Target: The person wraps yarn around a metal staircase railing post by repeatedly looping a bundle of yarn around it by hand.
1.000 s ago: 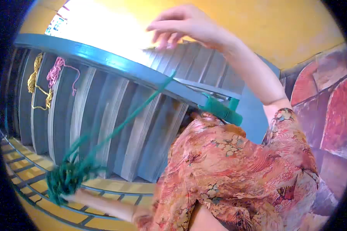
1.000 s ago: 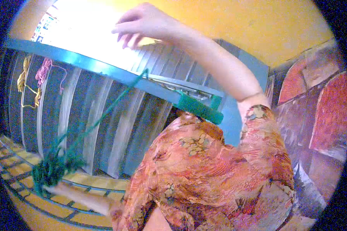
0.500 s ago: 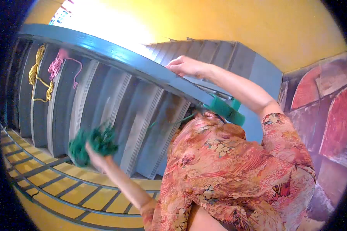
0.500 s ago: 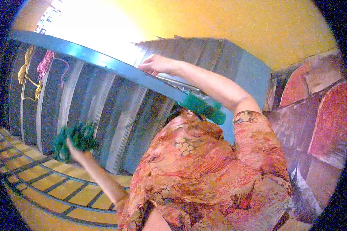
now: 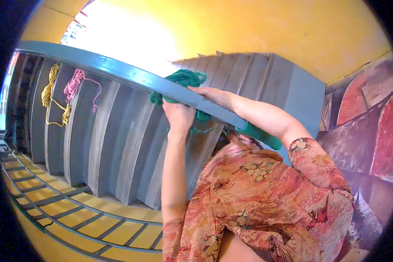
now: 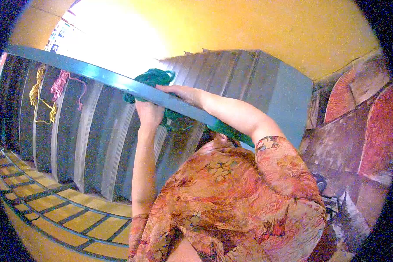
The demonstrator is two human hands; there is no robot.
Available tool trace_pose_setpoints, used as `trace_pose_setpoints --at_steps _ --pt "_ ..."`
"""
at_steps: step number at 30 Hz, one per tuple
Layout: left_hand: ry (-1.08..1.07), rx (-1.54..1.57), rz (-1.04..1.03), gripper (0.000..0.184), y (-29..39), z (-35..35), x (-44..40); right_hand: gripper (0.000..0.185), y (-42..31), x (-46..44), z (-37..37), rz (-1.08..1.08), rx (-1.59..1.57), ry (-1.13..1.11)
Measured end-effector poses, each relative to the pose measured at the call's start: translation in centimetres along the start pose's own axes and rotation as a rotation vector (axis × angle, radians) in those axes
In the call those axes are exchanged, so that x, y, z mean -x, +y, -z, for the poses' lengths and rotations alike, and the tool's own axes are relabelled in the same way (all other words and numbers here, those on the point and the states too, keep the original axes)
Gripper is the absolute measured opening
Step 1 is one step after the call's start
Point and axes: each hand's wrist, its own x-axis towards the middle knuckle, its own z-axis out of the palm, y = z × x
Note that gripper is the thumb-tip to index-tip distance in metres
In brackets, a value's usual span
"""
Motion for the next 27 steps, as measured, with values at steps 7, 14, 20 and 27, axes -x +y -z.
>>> trace_pose_setpoints --at_steps 7,14,20,27 --pt "-0.267 0.387 0.197 0.049 0.9 5.6 2.8 0.035 -5.3 2.6 0.3 0.36 0.181 0.479" --pt "0.58 0.595 -0.304 0.094 4.5 11.2 -2.4 0.051 -14.8 1.6 -10.3 1.085 1.117 0.167" --pt "0.596 1.361 -0.06 0.07 -1.7 13.1 0.5 0.073 -14.4 1.5 -19.1 0.945 1.15 -0.458" --pt "1.293 0.913 0.387 0.063 -8.6 29.1 12.2 0.04 -15.3 1.0 -12.2 0.586 1.023 -0.155"
